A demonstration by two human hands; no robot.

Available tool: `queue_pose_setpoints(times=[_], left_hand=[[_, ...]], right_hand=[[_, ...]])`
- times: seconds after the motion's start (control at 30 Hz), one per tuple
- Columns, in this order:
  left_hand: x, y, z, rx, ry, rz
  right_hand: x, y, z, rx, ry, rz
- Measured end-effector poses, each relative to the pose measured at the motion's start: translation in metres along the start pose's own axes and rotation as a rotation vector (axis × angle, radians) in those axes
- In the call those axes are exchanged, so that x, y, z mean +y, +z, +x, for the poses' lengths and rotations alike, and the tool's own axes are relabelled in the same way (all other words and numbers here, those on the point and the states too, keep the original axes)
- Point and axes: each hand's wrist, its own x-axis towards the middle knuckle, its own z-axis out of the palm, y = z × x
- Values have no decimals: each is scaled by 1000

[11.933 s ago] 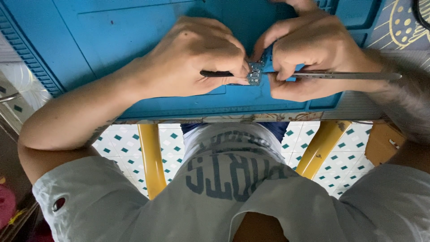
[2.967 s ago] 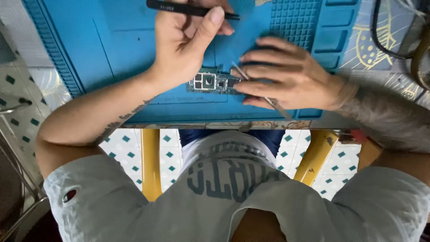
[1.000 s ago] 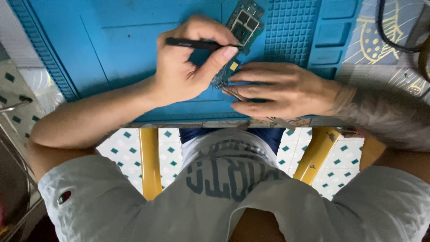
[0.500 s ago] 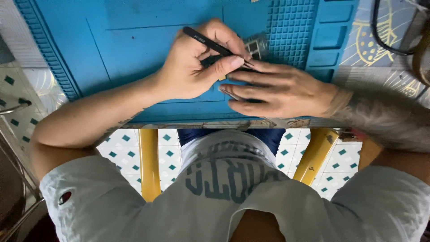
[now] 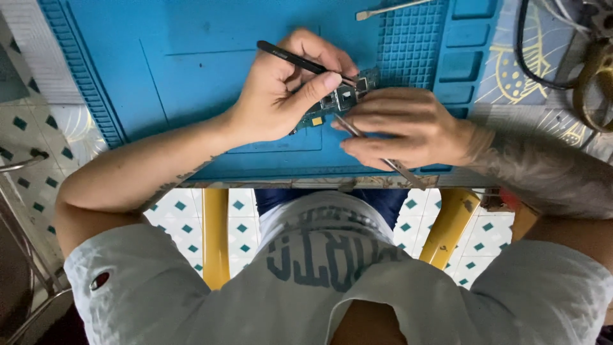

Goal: The person uses a pair of tweezers and a small screwdriver to manipulate components on a small green circuit board. They repeatedly adjust and reposition small parts on the board while holding it steady with their other hand.

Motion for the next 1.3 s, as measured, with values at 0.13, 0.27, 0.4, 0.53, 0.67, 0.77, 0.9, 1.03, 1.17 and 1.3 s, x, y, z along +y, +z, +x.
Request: queue_pose_setpoints(times=[0.13,0.27,0.4,0.53,0.67,0.77,0.9,1.03,1.17,1.3], left_hand=[[-5,2,-1,66,-73,-84],[-5,0,0,60,-19,-94],[-4,-2,-1,80,-7,98],[-5,0,-2,96,-21,33],[-3,0,-1,34,8,64],[-2,2,-4,69,-8,84],[-1,2,-4,65,19,97],[-4,1,-4,40,83,123],[-4,1,-4,69,-3,111],[-4,-1,-4,66,-36,115]], right_hand=[[6,7,-14,57,160,219],[12,4,-23,187,307,233],[9,-10,-7,245,403,149],[15,1,-24,326,423,93],[14,-6,-14,192,394,14],[11,-4,-10,160,343,-11],[9,-4,-6,152,326,-34],[12,-1,-13,131,311,-54],[10,-3,-7,156,317,12],[9,-5,-4,157,320,68]])
